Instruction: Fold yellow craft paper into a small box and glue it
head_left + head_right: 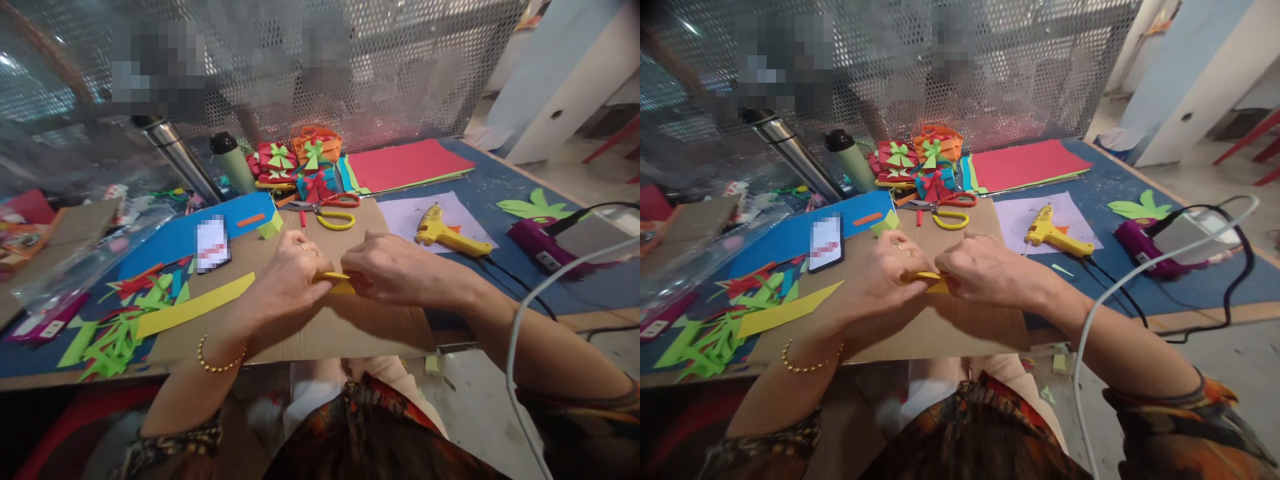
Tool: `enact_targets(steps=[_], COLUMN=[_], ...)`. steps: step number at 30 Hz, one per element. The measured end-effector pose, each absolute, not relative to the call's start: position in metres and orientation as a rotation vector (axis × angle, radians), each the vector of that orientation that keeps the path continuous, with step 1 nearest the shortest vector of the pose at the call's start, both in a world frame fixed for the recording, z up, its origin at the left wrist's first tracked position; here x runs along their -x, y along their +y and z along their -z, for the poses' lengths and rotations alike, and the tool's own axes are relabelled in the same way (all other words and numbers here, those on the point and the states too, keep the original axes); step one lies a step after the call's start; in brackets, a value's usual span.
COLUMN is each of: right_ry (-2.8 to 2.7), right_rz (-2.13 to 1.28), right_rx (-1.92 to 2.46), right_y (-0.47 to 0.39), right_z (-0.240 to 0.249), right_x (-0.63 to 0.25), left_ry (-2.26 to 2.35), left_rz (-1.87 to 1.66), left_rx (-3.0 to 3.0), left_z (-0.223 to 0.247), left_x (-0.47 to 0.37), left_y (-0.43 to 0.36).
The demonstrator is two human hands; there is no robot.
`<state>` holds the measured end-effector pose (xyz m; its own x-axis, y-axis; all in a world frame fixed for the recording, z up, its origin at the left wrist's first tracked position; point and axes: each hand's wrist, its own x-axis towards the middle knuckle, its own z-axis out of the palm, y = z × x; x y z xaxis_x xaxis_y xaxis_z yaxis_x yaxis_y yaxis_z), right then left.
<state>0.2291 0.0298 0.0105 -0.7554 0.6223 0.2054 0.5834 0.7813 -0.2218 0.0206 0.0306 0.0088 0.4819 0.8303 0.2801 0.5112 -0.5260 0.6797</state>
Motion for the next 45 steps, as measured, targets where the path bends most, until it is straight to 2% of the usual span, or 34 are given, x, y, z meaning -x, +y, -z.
enact_targets(steps=[3,6,10,12,14,17,20,31,45], right_ry=[-2.696,-2.613,-1.981,-1.667,-1.542,-1.594,-1.612,-1.441,-1.616], right_rz=[-0.094,0.045,0.149,-0.018,-0.343,-0.9,-1.178,-1.348,-1.096], right_rx=[0.894,0.896,1.04,1.088,1.095,0.991,0.909,0.978,1.066], right_y=[0.031,0.035,0.042,0.046,0.05,0.054,0.055,0.052,0.051], right_z=[-0.013,-0.018,-0.024,-0.022,-0.016,-0.004,0.009,0.028,0.032], right_x=[-0.231,-0.239,-0.255,-0.26,-0.259,-0.245,-0.227,-0.215,-0.21], left_ry=[1.127,1.223,1.296,1.282,1.244,1.168,1.148,1.149,1.082], left_rz=[-0.679,-0.697,-0.76,-0.866,-0.939,-0.966,-0.95,-0.837,-0.864], left_rx=[-2.359,-2.117,-1.646,-1.494,-1.383,-1.304,-1.335,-1.511,-1.478], left_z=[-0.01,-0.01,-0.01,-0.009,-0.009,-0.008,-0.007,-0.004,0.003], left_x=[-0.018,-0.016,-0.013,-0.013,-0.014,-0.017,-0.021,-0.022,-0.025], left_y=[0.032,0.037,0.047,0.05,0.05,0.047,0.043,0.043,0.046])
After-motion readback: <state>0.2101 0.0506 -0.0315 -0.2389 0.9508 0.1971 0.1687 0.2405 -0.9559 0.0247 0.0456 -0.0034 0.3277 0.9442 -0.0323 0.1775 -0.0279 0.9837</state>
